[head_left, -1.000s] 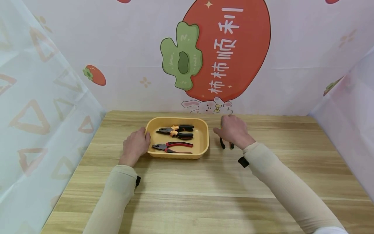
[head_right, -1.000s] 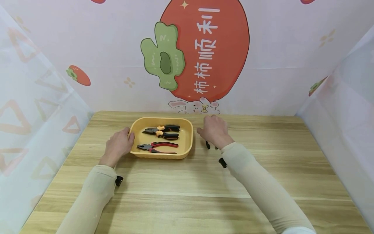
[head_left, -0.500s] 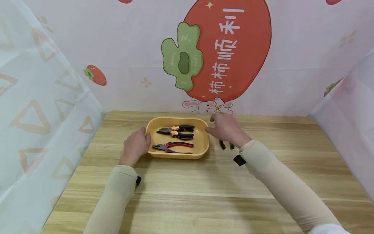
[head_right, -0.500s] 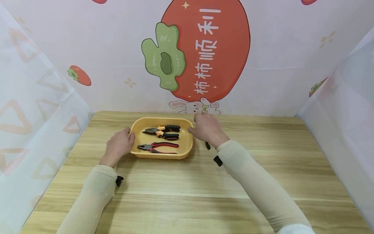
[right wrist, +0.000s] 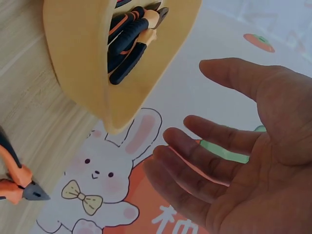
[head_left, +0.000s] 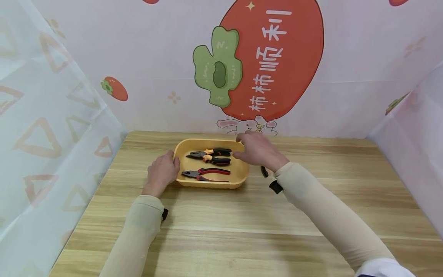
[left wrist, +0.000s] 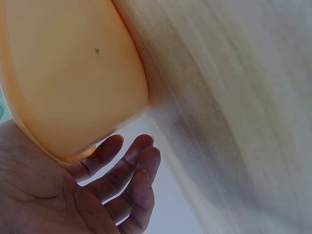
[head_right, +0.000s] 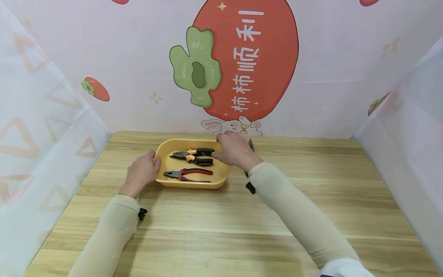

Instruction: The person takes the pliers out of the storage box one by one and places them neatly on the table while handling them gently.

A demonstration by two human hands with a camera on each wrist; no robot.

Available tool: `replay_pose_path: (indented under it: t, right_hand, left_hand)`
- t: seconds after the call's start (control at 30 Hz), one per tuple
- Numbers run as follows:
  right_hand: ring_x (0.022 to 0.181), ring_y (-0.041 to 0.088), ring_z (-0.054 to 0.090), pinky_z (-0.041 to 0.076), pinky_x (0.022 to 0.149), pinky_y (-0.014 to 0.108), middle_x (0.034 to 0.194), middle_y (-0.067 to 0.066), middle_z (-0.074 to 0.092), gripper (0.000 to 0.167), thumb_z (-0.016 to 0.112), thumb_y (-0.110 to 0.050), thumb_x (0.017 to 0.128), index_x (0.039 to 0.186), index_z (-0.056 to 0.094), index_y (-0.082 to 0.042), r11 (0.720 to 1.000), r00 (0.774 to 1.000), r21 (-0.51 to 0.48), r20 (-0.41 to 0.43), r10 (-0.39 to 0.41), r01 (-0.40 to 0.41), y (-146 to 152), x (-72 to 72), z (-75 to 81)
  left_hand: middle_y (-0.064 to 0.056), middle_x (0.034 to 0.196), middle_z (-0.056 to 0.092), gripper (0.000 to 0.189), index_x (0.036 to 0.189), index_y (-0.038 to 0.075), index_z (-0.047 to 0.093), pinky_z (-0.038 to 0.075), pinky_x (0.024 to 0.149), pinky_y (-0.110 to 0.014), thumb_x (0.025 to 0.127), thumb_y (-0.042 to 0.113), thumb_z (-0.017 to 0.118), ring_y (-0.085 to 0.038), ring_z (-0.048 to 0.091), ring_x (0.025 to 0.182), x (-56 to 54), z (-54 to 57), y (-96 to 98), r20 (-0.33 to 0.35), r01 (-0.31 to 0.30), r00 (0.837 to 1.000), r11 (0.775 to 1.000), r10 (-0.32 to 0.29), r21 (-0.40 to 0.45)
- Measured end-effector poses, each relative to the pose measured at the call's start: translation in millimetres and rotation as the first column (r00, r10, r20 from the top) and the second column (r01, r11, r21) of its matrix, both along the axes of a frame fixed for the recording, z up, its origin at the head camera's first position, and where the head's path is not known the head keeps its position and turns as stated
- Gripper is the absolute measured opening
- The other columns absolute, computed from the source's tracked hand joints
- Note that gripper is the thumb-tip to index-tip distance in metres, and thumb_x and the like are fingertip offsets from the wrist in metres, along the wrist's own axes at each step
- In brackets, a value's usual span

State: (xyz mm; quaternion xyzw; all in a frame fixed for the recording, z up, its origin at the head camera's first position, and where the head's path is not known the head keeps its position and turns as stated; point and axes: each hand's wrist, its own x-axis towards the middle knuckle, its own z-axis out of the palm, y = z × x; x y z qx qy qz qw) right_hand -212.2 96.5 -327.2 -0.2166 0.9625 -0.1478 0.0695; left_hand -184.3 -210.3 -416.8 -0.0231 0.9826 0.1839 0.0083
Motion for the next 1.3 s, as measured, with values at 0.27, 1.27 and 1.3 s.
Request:
replay_pose_path:
  t: [0.27, 1.27, 1.3]
  right_hand:
    - [0.115, 0.031, 0.057, 0.046, 0.099, 0.047, 0.129, 0.013, 0.062, 0.052, 0.077, -0.036, 0.090, 0.131, 0.063, -0.006, 0.999, 0.999, 0.016, 0.007, 0.052, -0.052, -14, -4.2, -0.1]
    - [0.108, 0.027, 0.055, 0.046, 0.095, 0.043, 0.124, 0.009, 0.059, 0.054, 0.075, -0.035, 0.092, 0.136, 0.060, -0.007, 0.976, 0.984, 0.136, 0.083, 0.158, -0.169, -63, -22.5, -15.7]
    - [0.108, 0.026, 0.055, 0.046, 0.094, 0.043, 0.124, 0.009, 0.059, 0.054, 0.075, -0.035, 0.092, 0.136, 0.060, -0.007, 0.976, 0.983, 0.138, 0.087, 0.160, -0.170, -64, -23.2, -16.1]
  left_hand:
    - [-0.017, 0.083, 0.059, 0.029, 0.107, 0.003, 0.055, 0.047, 0.061, -0.052, 0.106, 0.028, 0.040, -0.035, 0.058, 0.071, 0.3, -1.4, 0.2, -0.010, 0.002, 1.000, 1.000, -0.002, -0.006]
    - [-0.016, 0.080, 0.057, 0.027, 0.104, 0.005, 0.054, 0.046, 0.061, -0.051, 0.107, 0.028, 0.041, -0.034, 0.056, 0.071, 0.5, -2.6, 0.8, -0.013, -0.005, 1.000, 1.000, 0.005, 0.003]
    - [-0.015, 0.079, 0.057, 0.027, 0.103, 0.005, 0.054, 0.045, 0.060, -0.050, 0.107, 0.028, 0.041, -0.034, 0.056, 0.070, 0.4, -2.8, 0.9, -0.016, -0.003, 1.000, 1.000, 0.003, 0.004]
